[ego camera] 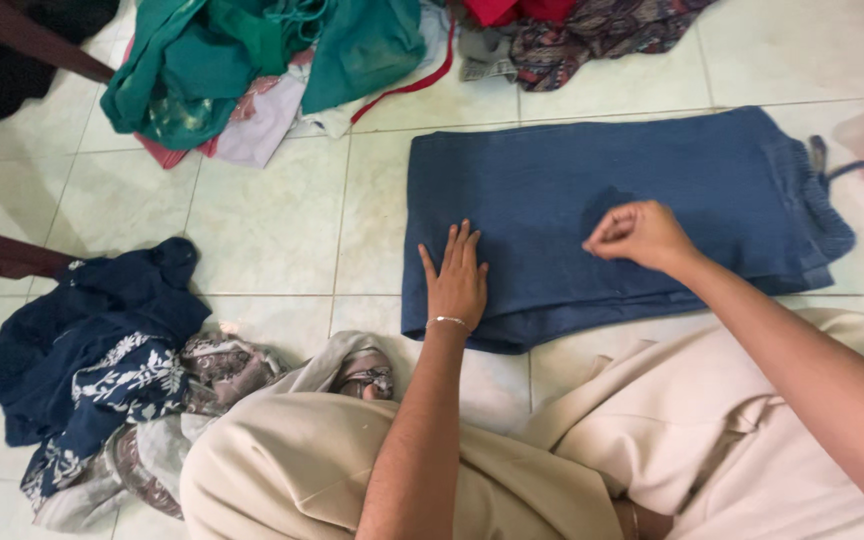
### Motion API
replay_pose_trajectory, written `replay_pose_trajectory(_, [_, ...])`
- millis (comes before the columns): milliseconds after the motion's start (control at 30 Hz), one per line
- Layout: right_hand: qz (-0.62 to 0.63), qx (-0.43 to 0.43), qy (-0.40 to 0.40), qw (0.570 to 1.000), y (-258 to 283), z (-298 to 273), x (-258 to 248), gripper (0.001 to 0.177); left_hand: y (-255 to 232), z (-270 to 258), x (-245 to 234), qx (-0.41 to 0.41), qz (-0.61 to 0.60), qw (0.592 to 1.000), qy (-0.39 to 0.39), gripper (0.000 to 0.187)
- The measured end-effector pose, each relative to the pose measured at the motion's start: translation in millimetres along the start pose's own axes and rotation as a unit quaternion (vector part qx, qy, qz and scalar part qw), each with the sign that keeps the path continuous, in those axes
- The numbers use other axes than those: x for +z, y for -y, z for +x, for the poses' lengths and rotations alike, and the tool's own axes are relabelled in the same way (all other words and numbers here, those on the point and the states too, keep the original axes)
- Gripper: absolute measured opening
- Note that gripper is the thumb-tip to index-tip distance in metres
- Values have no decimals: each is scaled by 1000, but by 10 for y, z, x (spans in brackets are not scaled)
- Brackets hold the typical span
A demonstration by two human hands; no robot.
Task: The person picks up a pair of denim pants from a pile of clothes, smooths the legs out on the floor, and folds them by hand into a rectangle.
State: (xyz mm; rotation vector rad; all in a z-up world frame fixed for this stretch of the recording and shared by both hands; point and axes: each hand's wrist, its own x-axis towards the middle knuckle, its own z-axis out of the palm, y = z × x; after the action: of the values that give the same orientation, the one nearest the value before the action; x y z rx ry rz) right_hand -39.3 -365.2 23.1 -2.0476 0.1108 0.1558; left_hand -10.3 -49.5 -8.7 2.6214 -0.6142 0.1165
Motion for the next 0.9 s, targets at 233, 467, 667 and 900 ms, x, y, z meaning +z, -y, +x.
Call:
replay_pose_trajectory(233, [10, 34, 9, 999, 117, -531, -73, 22, 42, -98, 112, 0, 60, 997, 45, 58])
replay_pose_trajectory(467, [-86, -35, 12, 996, -6, -705, 53, 27, -12, 123, -169, -59, 107, 963, 242, 75])
replay_pose_trajectory(667, [-111, -65, -46, 991, 80, -794, 9, 11, -527, 363, -685, -99, 119, 938, 310, 66])
replay_pose_trajectory(900, [105, -69, -72, 989, 786, -992, -99, 21, -1285, 280, -899, 150, -231, 934, 228, 59])
